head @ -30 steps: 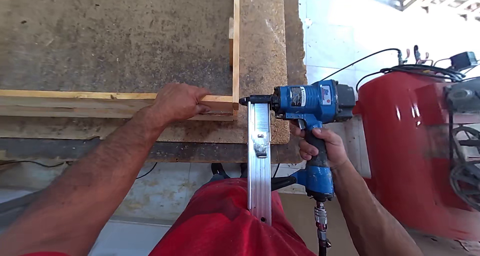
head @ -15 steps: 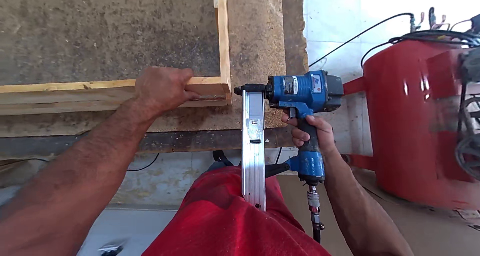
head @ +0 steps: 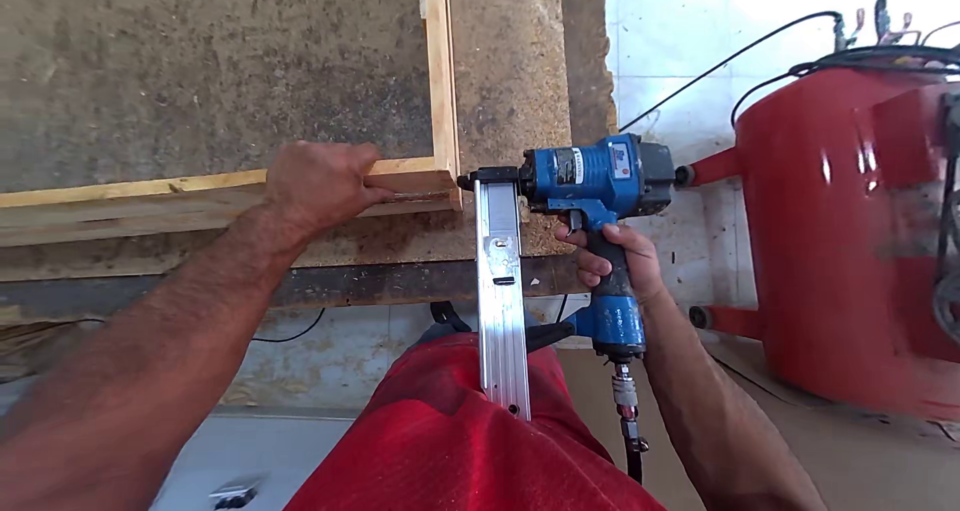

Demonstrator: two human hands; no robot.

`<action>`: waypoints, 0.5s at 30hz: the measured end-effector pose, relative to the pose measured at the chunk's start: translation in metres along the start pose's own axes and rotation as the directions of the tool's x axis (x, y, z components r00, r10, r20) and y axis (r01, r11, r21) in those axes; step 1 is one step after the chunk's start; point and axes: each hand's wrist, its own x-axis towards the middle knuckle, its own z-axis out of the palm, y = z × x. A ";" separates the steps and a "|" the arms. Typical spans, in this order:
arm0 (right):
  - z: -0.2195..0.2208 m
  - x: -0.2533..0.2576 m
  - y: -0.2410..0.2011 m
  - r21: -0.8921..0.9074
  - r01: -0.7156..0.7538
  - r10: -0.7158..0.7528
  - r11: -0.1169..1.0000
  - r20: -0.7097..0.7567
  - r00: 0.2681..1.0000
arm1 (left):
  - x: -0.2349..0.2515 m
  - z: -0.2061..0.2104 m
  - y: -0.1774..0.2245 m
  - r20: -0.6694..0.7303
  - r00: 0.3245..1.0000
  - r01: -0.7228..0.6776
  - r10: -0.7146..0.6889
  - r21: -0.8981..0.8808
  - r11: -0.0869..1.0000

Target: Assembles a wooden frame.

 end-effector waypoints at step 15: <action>0.001 0.002 0.000 0.030 -0.027 0.028 0.999 -0.021 0.999 | -0.001 0.001 0.004 -0.007 1.000 0.030 -0.030 0.007 1.000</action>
